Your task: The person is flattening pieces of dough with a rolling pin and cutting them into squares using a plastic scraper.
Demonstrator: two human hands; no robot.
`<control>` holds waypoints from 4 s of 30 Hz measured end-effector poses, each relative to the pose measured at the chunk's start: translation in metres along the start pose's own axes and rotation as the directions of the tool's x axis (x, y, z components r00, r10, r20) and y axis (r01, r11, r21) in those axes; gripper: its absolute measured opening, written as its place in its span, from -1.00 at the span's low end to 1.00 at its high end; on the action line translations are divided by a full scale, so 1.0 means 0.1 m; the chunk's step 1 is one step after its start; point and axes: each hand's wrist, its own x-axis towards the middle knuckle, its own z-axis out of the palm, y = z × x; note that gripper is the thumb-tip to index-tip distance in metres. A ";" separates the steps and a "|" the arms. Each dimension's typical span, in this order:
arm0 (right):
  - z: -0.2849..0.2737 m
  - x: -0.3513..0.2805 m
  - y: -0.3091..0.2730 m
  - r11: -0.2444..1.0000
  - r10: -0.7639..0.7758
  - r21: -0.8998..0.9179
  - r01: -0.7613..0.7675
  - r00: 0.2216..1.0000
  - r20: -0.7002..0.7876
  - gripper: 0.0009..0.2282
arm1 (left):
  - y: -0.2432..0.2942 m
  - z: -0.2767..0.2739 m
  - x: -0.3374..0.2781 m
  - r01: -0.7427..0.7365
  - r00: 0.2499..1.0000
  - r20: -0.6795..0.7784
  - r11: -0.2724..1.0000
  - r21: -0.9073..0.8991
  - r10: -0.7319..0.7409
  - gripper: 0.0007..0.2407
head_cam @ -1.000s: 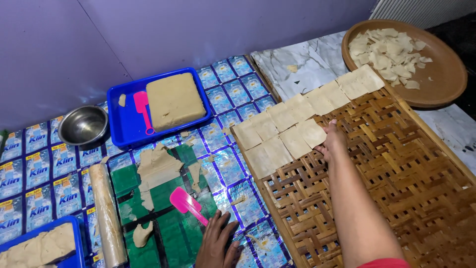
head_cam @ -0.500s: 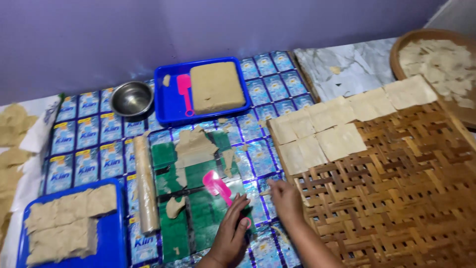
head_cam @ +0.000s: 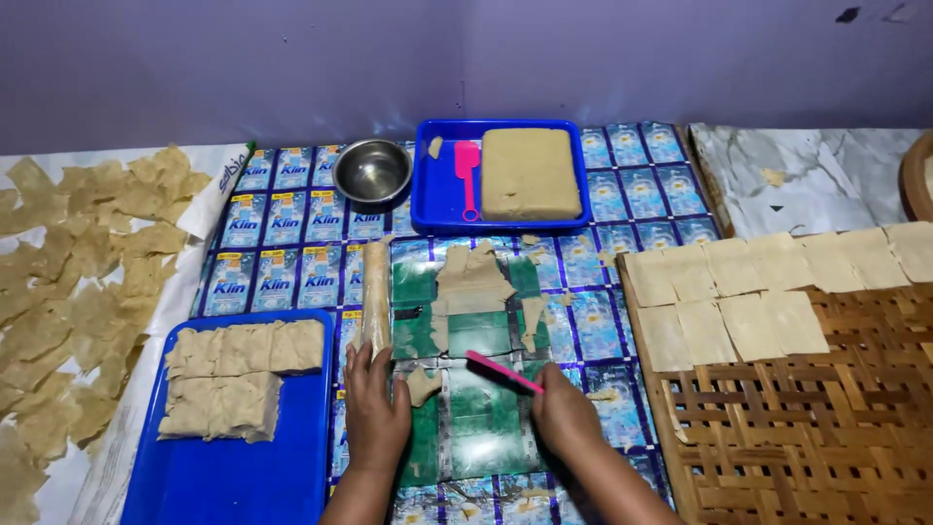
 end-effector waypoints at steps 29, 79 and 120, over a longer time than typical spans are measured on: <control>-0.48 1.07 0.15 0.927 -0.280 -0.359 0.104 0.832 -0.480 -0.73 | -0.19 -0.33 0.18 -0.202 0.927 0.367 0.933 0.297 0.084 -0.49; -0.28 2.22 0.00 0.801 -0.596 -0.381 0.461 0.670 -0.441 -0.76 | -0.23 0.90 2.01 -0.211 0.898 0.435 0.929 0.303 0.062 -0.70; -0.32 1.65 -0.26 0.850 -0.368 -0.404 0.339 0.930 0.008 -0.44 | 0.05 0.64 1.44 -0.194 0.839 0.544 0.946 0.258 0.024 -0.54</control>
